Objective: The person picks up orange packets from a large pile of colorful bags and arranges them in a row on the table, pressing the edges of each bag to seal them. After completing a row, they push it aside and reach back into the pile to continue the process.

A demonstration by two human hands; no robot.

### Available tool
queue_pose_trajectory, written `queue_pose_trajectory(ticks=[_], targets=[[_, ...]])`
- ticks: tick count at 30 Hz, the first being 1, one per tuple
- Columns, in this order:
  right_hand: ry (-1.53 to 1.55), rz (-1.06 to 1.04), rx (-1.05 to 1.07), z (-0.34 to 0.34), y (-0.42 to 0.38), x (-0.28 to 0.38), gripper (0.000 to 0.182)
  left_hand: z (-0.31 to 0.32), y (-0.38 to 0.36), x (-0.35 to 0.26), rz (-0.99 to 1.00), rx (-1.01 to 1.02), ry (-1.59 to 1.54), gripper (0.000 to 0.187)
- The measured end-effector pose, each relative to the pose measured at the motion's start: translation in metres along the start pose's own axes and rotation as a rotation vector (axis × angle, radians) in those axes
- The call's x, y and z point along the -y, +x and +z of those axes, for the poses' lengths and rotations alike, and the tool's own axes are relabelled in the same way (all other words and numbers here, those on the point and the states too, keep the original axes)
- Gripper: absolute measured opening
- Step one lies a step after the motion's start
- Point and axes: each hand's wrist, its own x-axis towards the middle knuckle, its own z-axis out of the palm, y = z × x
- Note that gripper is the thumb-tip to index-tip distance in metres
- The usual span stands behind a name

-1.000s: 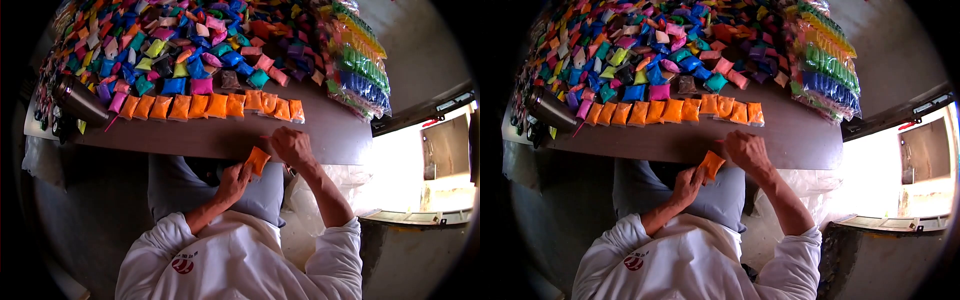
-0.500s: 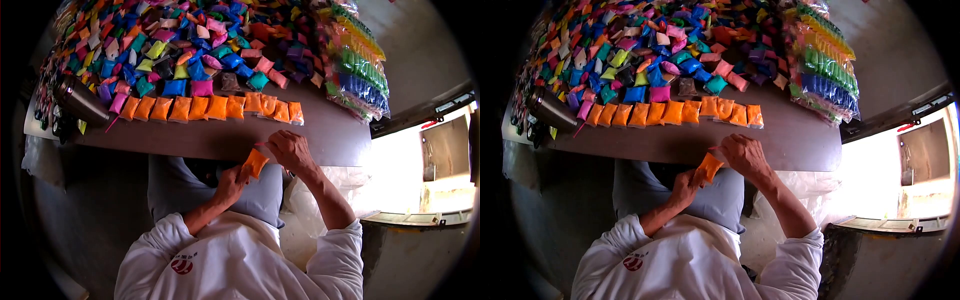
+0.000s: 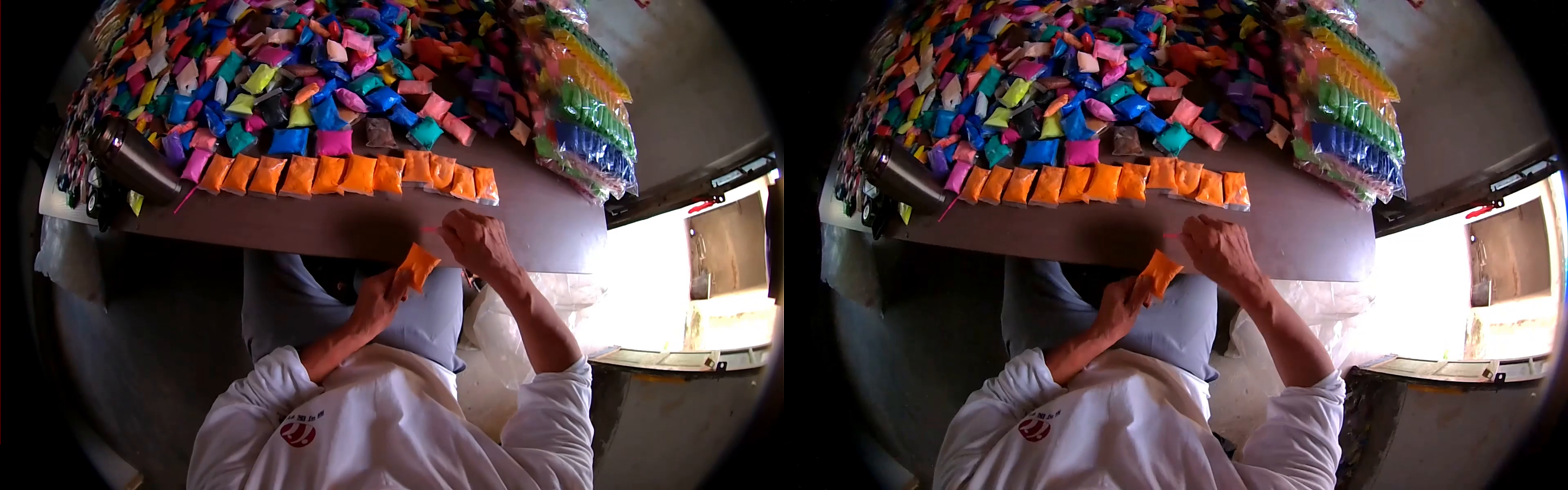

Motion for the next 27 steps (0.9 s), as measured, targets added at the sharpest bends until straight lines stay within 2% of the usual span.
queue_pose_trajectory(ticks=[1,4,5,8,11,16,18,19,20,22,23,24,26,27], targets=[[0.022,-0.037,-0.05,0.004,-0.004,0.006,0.009,-0.001,-0.002,0.0,-0.034,0.016,-0.019,0.045],[0.034,-0.136,-0.025,0.014,-0.008,0.028,0.011,0.002,-0.004,-0.008,-0.065,0.023,-0.064,0.045],[-0.011,-0.073,0.045,0.017,-0.008,0.027,0.011,0.003,-0.003,-0.011,-0.062,0.012,-0.089,0.046],[-0.016,-0.026,0.058,0.017,0.0,0.009,0.011,0.001,0.003,-0.007,-0.024,0.015,-0.091,0.046],[-0.053,0.007,-0.028,0.009,0.002,0.008,0.012,-0.002,-0.001,-0.009,-0.007,0.015,-0.008,0.045],[0.008,-0.094,-0.052,0.015,-0.014,0.035,0.012,0.0,-0.003,-0.006,-0.053,0.014,-0.046,0.045],[0.016,-0.065,-0.085,0.023,-0.016,0.018,0.014,0.001,0.001,-0.006,-0.043,0.02,-0.041,0.045],[-0.16,0.002,-0.061,0.026,-0.016,0.008,0.015,0.002,0.004,-0.007,-0.037,-0.001,-0.045,0.044],[-0.16,0.011,-0.059,0.025,-0.023,0.004,0.015,0.003,0.003,-0.006,-0.037,-0.017,-0.049,0.043],[0.075,0.256,-0.164,0.015,-0.021,0.005,0.014,0.004,0.002,0.008,-0.033,0.0,-0.112,0.043],[0.143,0.17,-0.241,0.013,-0.026,0.016,0.012,0.006,0.0,0.016,-0.038,0.01,-0.178,0.044],[0.23,0.189,-0.246,0.017,-0.034,0.028,0.012,0.006,-0.001,0.014,-0.044,0.011,-0.181,0.044],[0.199,0.147,-0.2,0.021,-0.045,0.045,0.014,0.004,-0.002,0.004,-0.034,-0.011,-0.143,0.044],[0.205,0.21,-0.183,0.029,-0.049,0.041,0.015,0.004,-0.001,0.001,-0.035,-0.008,-0.142,0.044]])
